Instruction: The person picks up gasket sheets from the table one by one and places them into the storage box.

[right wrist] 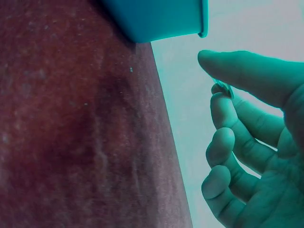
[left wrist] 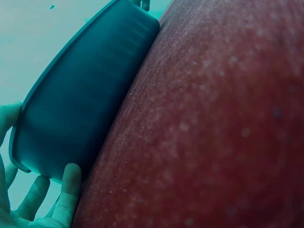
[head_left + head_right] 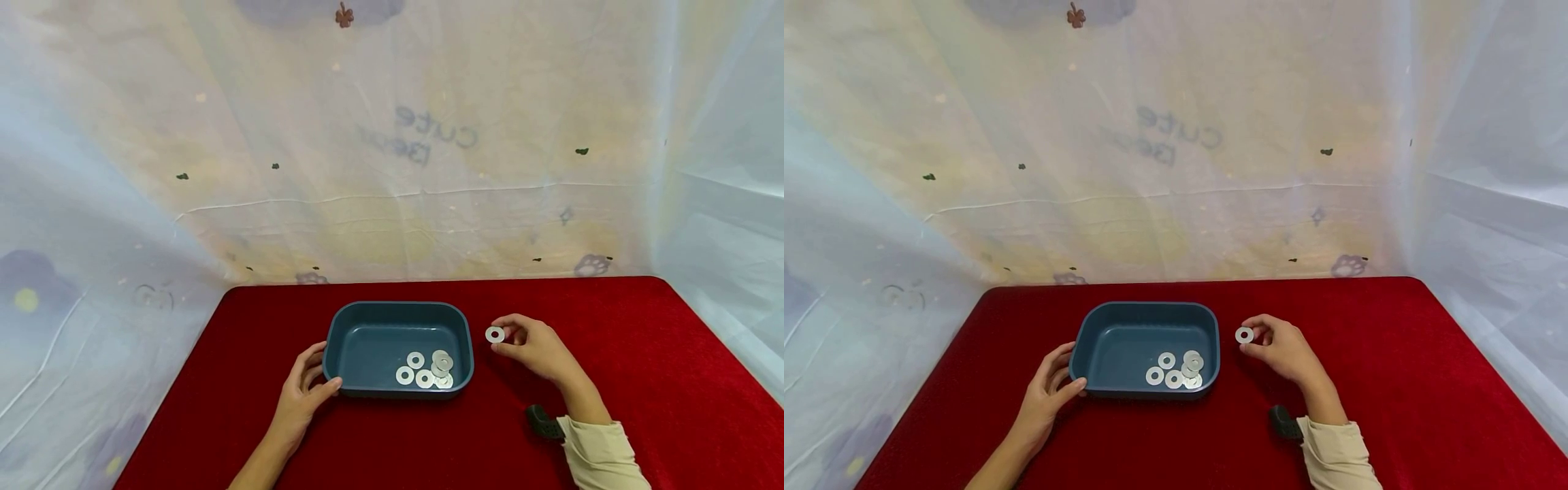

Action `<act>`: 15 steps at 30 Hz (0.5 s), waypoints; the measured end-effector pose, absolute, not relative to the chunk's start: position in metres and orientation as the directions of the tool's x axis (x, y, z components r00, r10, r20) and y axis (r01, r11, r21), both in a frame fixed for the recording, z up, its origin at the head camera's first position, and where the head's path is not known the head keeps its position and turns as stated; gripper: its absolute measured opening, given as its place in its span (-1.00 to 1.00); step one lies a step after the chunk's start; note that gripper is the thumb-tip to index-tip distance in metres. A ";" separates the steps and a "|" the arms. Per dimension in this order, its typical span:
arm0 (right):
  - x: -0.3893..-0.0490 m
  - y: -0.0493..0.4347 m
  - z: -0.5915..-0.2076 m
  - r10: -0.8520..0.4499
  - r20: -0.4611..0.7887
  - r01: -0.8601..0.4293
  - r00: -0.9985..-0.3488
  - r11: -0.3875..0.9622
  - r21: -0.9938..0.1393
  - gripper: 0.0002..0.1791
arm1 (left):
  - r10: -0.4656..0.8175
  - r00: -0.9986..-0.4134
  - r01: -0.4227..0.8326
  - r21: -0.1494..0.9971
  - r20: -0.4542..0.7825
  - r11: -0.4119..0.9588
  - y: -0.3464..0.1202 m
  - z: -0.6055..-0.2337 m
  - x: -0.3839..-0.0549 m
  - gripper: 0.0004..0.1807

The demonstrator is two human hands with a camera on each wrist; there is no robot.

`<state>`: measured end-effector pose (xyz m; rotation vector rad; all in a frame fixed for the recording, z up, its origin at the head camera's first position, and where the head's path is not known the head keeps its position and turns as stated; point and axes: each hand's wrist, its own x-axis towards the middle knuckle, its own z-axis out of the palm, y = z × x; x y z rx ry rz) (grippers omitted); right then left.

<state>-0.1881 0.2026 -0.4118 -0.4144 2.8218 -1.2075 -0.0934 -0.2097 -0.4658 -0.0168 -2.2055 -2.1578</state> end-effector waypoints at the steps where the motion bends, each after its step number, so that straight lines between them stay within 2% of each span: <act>1: -0.188 0.203 -0.411 -0.257 0.067 -0.226 -0.964 0.660 -0.717 -0.60 | -0.030 -0.998 0.050 0.998 0.051 0.023 -0.210 -0.466 -0.094 -0.27; 15: -0.183 0.202 -0.400 -0.231 0.057 -0.199 -0.971 0.659 -0.726 -0.57 | -0.034 -0.999 0.042 0.999 0.042 0.014 -0.209 -0.465 -0.094 -0.26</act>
